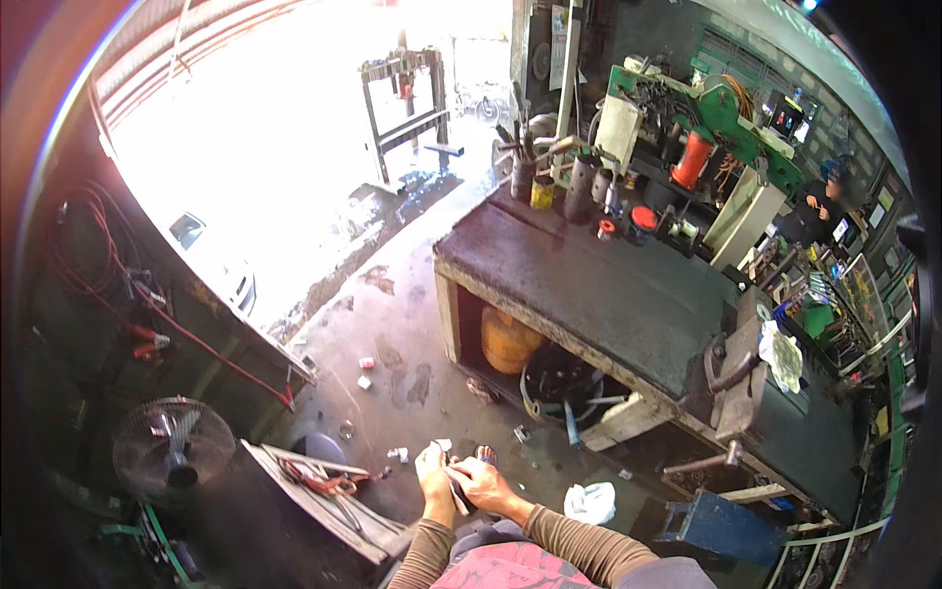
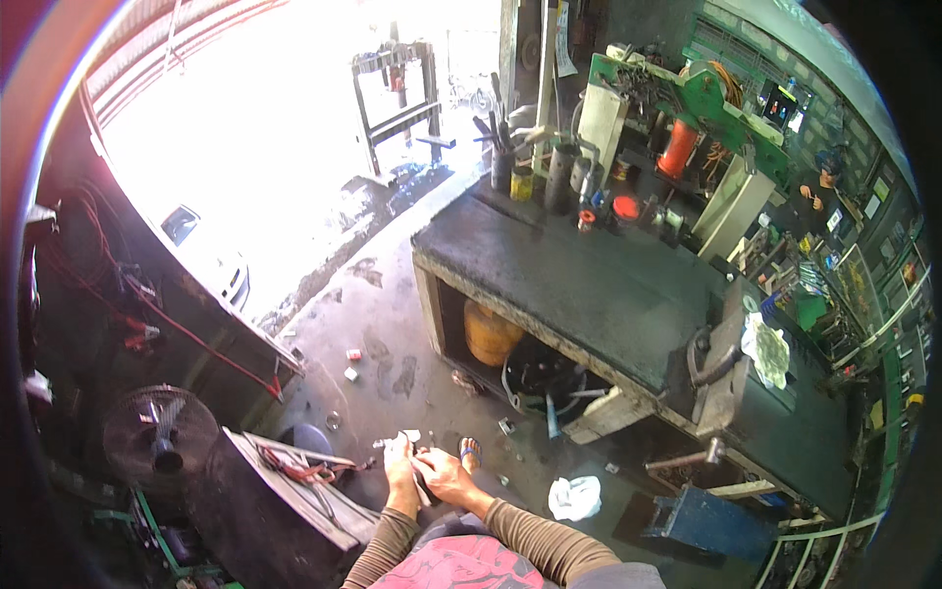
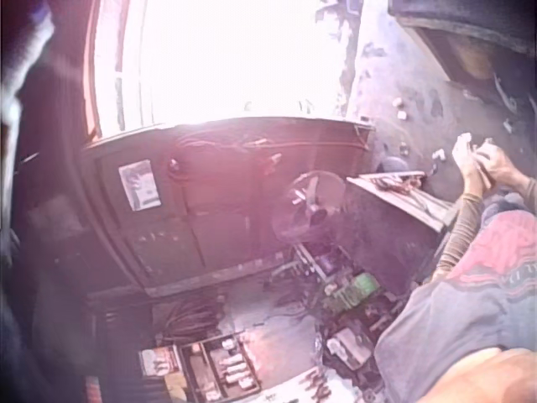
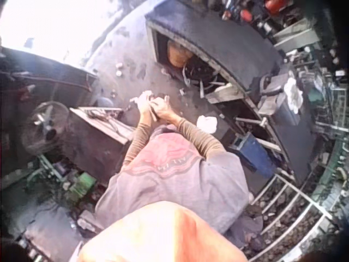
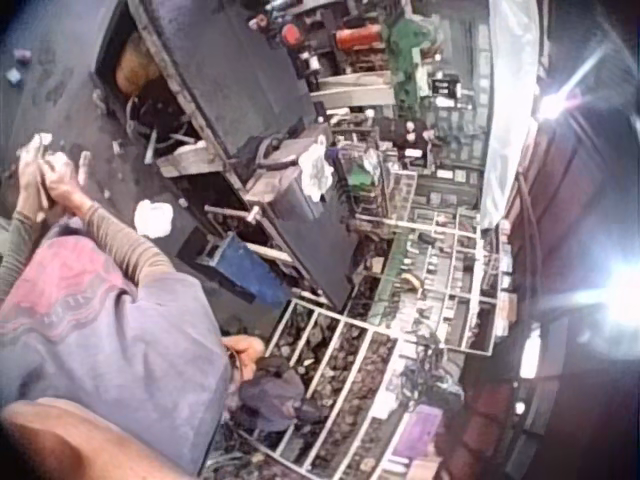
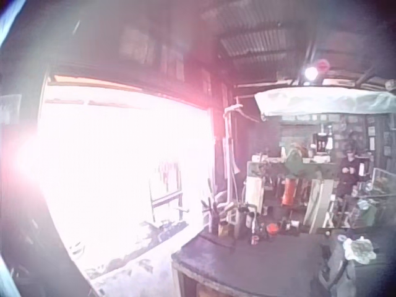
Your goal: The person cleans a workbench with a cloth, then moves to a sink area to rinse a cylindrical mechanical part. They return to the workbench and use a wrench to loosen and remove a bolt from a small mechanical assembly, placing the parts on the bench.
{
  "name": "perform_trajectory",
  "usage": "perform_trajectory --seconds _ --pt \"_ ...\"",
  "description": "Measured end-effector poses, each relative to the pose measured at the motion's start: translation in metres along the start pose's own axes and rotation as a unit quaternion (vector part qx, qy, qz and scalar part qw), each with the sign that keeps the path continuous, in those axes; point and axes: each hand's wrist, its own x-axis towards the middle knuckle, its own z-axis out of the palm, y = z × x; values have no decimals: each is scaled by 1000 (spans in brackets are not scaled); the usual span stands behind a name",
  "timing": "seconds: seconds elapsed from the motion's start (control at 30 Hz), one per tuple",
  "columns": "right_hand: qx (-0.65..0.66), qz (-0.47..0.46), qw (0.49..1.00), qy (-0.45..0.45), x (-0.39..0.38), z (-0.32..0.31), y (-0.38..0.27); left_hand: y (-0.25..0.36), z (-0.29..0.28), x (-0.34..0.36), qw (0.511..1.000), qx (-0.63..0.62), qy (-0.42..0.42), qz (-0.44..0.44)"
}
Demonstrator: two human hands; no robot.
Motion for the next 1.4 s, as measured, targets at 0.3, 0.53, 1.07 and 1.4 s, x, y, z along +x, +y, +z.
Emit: perform_trajectory --seconds 0.3,0.53,1.07,1.4 --pt "179 368 912 26 161 -26 61 33 69 128 965 -87 -153 -197" --pt "119 87 984 -101 287 -38 80 86 94 256 983 -97 -80 -133" --pt "-18 28 997 -67 590 24 139 239 211 508 979 150 -85 -113" --pt "267 306 901 152 784 5 220 331 319 690 956 108 -208 -178"
